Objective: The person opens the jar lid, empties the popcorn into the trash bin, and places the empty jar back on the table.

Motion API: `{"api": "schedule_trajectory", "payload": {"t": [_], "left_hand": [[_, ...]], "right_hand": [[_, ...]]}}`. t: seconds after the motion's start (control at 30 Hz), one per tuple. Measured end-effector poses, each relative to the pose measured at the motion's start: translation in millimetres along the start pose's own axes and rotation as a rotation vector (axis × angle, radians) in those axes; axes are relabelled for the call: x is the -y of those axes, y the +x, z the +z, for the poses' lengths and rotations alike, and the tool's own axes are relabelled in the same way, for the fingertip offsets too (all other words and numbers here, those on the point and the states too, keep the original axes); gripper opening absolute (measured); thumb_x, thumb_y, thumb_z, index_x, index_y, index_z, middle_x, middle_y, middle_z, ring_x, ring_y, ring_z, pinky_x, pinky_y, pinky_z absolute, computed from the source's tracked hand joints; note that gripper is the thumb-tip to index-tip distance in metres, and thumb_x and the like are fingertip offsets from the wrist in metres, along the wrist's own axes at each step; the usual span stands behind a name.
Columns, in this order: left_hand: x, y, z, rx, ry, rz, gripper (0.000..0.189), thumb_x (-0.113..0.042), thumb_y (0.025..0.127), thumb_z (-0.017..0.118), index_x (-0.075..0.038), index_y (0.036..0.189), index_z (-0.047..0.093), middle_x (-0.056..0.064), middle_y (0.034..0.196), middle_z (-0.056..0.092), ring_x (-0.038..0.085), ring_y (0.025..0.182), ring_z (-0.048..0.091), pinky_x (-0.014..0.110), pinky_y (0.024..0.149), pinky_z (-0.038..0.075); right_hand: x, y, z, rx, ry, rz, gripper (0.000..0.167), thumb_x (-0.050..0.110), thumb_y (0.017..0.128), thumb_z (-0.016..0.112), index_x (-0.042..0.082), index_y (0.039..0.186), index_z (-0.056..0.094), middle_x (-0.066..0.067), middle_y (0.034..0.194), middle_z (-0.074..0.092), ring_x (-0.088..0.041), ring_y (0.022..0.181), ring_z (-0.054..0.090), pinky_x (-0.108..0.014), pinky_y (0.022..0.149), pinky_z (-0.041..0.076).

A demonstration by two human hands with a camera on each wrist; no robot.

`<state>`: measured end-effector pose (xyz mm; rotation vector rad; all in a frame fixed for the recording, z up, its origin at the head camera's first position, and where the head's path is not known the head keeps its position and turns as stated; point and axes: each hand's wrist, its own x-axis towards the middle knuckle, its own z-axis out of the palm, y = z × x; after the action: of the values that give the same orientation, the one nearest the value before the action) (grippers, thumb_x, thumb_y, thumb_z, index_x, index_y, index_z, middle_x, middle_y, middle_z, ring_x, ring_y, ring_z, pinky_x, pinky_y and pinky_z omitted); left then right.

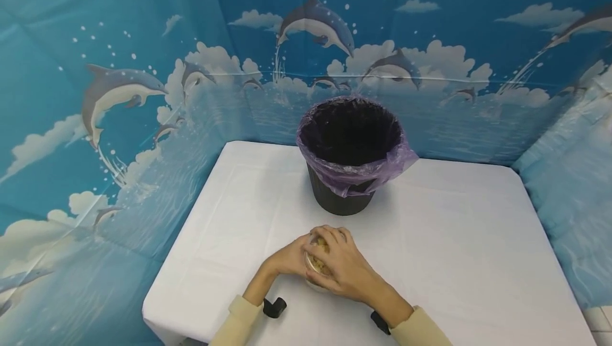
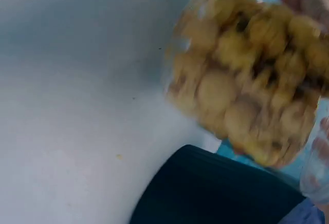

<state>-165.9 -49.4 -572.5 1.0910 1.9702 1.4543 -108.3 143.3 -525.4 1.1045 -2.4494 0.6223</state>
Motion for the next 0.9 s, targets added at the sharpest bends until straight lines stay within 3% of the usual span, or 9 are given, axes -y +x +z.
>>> {"api": "schedule_trajectory", "payload": {"t": [0.07,0.13,0.27,0.43,0.57,0.63,0.7,0.83,0.9], "left_hand": [[-9.1,1.9,-8.8,0.076,-0.003,0.020,0.095,-0.005,0.075,0.091,-0.012,0.154,0.038,0.008,0.149,0.054,0.007,0.127,0.058,0.026,0.107,0.052],[-18.5,3.6,-12.9,0.056,0.001,0.009,0.101,-0.007,0.074,0.092,-0.015,0.158,0.034,0.006,0.151,0.053,0.007,0.126,0.059,0.025,0.104,0.054],[-30.2,7.1,-3.2,-0.203,0.155,-0.039,0.104,-0.019,0.075,0.092,-0.017,0.159,0.032,0.005,0.156,0.049,0.014,0.133,0.055,0.032,0.108,0.051],[-32.2,11.8,24.2,-0.504,0.524,-0.011,0.089,-0.025,0.074,0.088,-0.001,0.145,0.042,0.014,0.136,0.060,0.025,0.119,0.059,0.043,0.101,0.052],[-28.5,14.9,38.8,-0.622,0.615,0.023,0.080,-0.022,0.077,0.083,0.003,0.141,0.043,0.014,0.125,0.062,0.024,0.108,0.060,0.040,0.093,0.053],[-26.5,14.1,35.9,-0.582,0.543,0.009,0.081,-0.022,0.078,0.082,0.000,0.145,0.042,0.014,0.130,0.060,0.023,0.111,0.060,0.038,0.096,0.053],[-24.9,12.0,25.6,-0.465,0.431,-0.008,0.086,-0.023,0.081,0.083,-0.004,0.151,0.038,0.012,0.142,0.056,0.021,0.121,0.059,0.035,0.104,0.052],[-21.4,3.2,-0.2,-0.165,0.141,-0.034,0.106,-0.019,0.078,0.090,-0.010,0.162,0.026,0.010,0.157,0.047,0.016,0.133,0.056,0.028,0.110,0.050],[-20.0,-1.9,-5.8,-0.098,0.048,-0.047,0.112,-0.014,0.076,0.091,-0.009,0.163,0.022,0.009,0.157,0.048,0.015,0.134,0.057,0.027,0.110,0.050]], "right_hand": [[3,1.8,-12,0.029,0.048,-0.021,0.043,0.043,0.097,0.067,0.024,0.135,0.065,-0.012,0.148,0.053,-0.028,0.134,0.049,-0.052,0.109,0.034],[6,5.2,-24,0.054,0.068,0.009,0.047,0.040,0.094,0.071,0.023,0.137,0.063,-0.012,0.156,0.047,-0.030,0.141,0.045,-0.054,0.113,0.032],[17,16.6,-36,0.080,0.033,0.234,0.055,0.045,0.094,0.070,0.020,0.142,0.059,-0.019,0.163,0.036,-0.043,0.150,0.036,-0.069,0.114,0.032],[33,31.0,-23,0.059,-0.063,0.561,0.060,0.052,0.099,0.063,0.017,0.147,0.055,-0.030,0.159,0.037,-0.052,0.147,0.035,-0.079,0.108,0.033],[29,31.7,-5,-0.085,-0.173,0.495,0.049,0.043,0.100,0.061,0.011,0.137,0.063,-0.034,0.145,0.049,-0.053,0.136,0.046,-0.078,0.103,0.037],[22,28.3,-2,-0.129,-0.199,0.388,0.043,0.041,0.102,0.057,0.011,0.132,0.066,-0.033,0.140,0.053,-0.051,0.130,0.050,-0.075,0.101,0.038],[15,23.8,-5,-0.120,-0.175,0.262,0.040,0.040,0.104,0.053,0.013,0.131,0.066,-0.029,0.140,0.054,-0.048,0.130,0.051,-0.071,0.102,0.039],[4,17.3,-22,0.039,-0.017,0.052,0.041,0.035,0.102,0.059,0.022,0.141,0.063,-0.016,0.152,0.050,-0.038,0.142,0.045,-0.066,0.111,0.035],[3,16.3,-29,0.107,0.055,-0.003,0.049,0.029,0.097,0.067,0.024,0.145,0.060,-0.011,0.157,0.046,-0.035,0.148,0.040,-0.065,0.114,0.032]]}}
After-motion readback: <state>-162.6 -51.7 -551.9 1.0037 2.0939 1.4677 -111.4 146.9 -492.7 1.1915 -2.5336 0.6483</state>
